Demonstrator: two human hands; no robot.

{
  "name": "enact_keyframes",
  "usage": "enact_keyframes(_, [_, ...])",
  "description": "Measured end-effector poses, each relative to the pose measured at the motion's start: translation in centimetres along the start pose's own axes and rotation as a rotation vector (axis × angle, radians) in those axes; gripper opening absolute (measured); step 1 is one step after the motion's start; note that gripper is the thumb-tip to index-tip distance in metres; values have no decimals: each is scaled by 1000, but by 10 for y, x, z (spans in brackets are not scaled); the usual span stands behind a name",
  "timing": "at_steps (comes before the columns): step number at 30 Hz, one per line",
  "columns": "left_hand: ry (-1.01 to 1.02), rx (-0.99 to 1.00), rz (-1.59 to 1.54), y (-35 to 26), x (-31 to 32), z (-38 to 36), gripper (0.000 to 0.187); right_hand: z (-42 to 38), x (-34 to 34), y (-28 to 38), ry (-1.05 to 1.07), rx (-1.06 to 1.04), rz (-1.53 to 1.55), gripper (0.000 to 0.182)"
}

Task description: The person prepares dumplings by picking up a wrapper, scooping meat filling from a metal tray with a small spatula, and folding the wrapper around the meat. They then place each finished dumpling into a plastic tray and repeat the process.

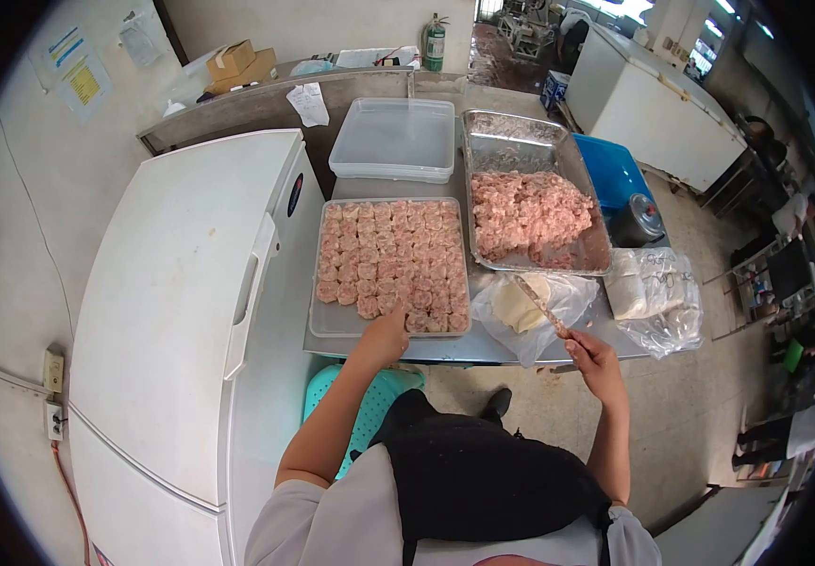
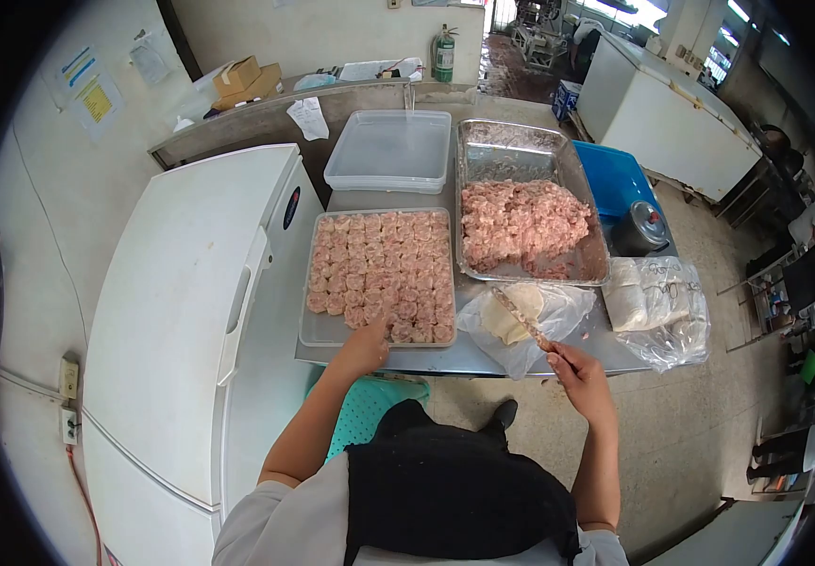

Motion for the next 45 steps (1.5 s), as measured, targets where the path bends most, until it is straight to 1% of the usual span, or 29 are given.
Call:
enact_keyframes(4, [4,-28,21,12,11,-1,73,-4,9,11,12,-34,-8,27])
enact_keyframes(6, [-62,68,-92,-6,12,-2,70,-4,14,17,25,-38,-16,27])
enact_keyframes(7, [-59,68,-92,-6,7,-2,70,-3,17,21,40,-53,-20,27])
enact_keyframes(9, [47,-28,-82,0,3,-2,79,0,20,26,53,-67,-26,27])
enact_keyframes(11, [72,-76,-31,9,-6,-2,79,5,21,35,71,-125,-28,27])
enact_keyframes(13, [94,-129,27,26,-5,-3,79,11,20,32,84,-112,-26,27])
enact_keyframes(16, [101,-63,-102,49,21,1,78,23,20,29,100,-124,11,27])
enact_keyframes(18, [-59,42,-82,57,18,5,76,37,14,29,91,-148,37,28])
enact_keyframes(21, [-287,212,-76,52,14,9,73,74,-1,30,138,-201,-106,29])
enact_keyframes(22, [-276,225,-80,32,5,7,73,90,-11,33,104,-269,-185,28])
enact_keyframes(23, [-224,118,-38,25,-5,4,66,105,-21,37,71,-338,-264,27])
enact_keyframes(24, [-176,10,8,15,-15,2,60,124,-32,35,59,-331,-265,27])
enact_keyframes(25, [-170,21,8,5,-21,2,60,140,-38,31,86,-428,-595,24])
enact_keyframes(26, [-175,-55,57,4,-27,1,50,155,-44,24,117,-517,-927,21])
enact_keyframes(27, [-181,-133,106,3,-28,2,41,168,-55,27,110,-511,-928,21])
enact_keyframes(28, [-315,-128,86,-10,-36,3,26,177,-60,33,136,-566,-1021,21])
enact_keyframes(29, [-311,-126,88,-23,-32,8,26,186,-63,35,167,-623,-1114,22])
enact_keyframes(31, [-398,55,-39,-81,-29,18,26,208,-62,23,152,-664,-1139,19])
enact_keyframes(32, [-399,51,-34,-96,-15,25,26,220,-55,8,167,-677,-1225,16])
enact_keyframes(33, [-373,41,-164,-111,4,33,24,232,-48,-8,181,-691,-1310,14])
enact_keyframes(34, [-346,30,-292,-126,23,40,22,225,-30,-22,174,-823,-1183,12])
enact_keyframes(35, [-350,22,-285,-136,40,47,22,204,-16,-32,166,-951,-1048,12])
enact_keyframes(37, [-189,17,-115,-149,90,62,23,170,0,-27,268,-962,-1073,13])
enact_keyframes(38, [-195,3,-107,-147,113,67,23,176,-9,-24,278,-973,-1060,13])
enact_keyframes(40, [-380,148,-41,-155,134,70,25,193,-26,-15,313,-1012,-934,13])
enact_keyframes(41, [-384,137,-29,-151,142,69,25,205,-31,-11,320,-1020,-920,13])
enact_keyframes(43, [-417,154,89,-155,146,69,30,238,-38,-20,383,-888,-998,16])
enact_keyframes(44, [-420,145,99,-153,144,67,30,236,-30,-31,390,-896,-987,16])
enact_keyframes(45, [-365,-91,-18,-129,143,64,30,225,-13,-49,412,-873,-897,19])
Point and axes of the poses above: each hand's wrist, its own z-axis towards the middle knuckle, its own x-axis out of the palm, y = z × x, the point moved 9 cm from there along z, towards the middle knuckle, and after that the axes turned 15 degrees about -y, right-handed, at the moved point
